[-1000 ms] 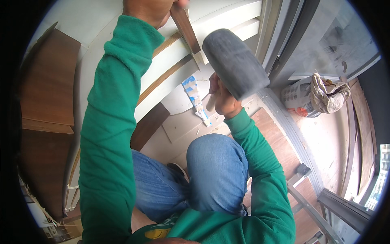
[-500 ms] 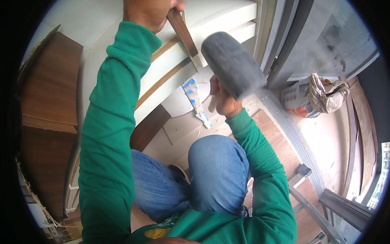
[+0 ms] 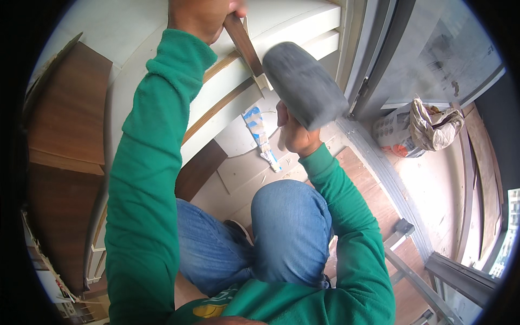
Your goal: The person installs a curved wooden stair nosing onto a white stair tread. They position the nosing, tap it into place with a rubber mallet, and adjust it to fit the stair edge.
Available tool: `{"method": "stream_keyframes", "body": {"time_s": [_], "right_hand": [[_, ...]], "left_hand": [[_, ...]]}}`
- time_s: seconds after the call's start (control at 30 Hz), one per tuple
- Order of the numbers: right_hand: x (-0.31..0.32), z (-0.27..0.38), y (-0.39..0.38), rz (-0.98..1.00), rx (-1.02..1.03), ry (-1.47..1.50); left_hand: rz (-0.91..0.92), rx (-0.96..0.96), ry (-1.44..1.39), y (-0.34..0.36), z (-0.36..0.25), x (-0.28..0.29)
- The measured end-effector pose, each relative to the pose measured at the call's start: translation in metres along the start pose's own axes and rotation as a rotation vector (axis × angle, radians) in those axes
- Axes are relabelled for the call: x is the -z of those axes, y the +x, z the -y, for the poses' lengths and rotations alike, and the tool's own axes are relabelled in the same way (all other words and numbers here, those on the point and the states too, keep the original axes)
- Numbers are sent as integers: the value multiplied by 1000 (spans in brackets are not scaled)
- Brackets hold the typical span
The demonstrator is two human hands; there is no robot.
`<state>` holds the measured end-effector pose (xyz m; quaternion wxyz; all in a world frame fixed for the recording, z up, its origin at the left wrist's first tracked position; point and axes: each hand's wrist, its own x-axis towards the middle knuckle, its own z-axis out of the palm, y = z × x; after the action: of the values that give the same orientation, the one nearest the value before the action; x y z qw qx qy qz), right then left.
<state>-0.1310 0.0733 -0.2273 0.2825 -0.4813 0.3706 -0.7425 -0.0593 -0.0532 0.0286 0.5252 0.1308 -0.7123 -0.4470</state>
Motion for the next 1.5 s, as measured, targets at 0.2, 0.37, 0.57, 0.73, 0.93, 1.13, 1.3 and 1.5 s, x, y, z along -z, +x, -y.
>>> {"method": "stream_keyframes", "body": {"time_s": [0.2, 0.37, 0.57, 0.73, 0.93, 1.13, 1.3, 1.5], "right_hand": [[6, 4, 1, -42, -56, -4], [21, -9, -15, -88, 17, -16], [60, -20, -64, -279, -122, -250], [111, -10, -110, -299, -420, -1075], [163, -52, -193, -177, -633, -1397], [174, -83, -248, -177, -663, -1470], [188, -75, -230, -4, -634, -1623], [88, 57, -78, -149, -243, -943]], "left_hand": [[-21, -4, 17, -4, 1, -2], [29, 80, -82, -3, -3, -1], [51, 109, -89, -5, -9, 2], [170, 29, 67, -15, -27, -11], [309, 16, 24, -28, -45, -17], [630, -141, 61, -33, -43, -17], [401, -416, 363, -80, -36, -56], [606, -446, 770, -152, -25, -91]]}}
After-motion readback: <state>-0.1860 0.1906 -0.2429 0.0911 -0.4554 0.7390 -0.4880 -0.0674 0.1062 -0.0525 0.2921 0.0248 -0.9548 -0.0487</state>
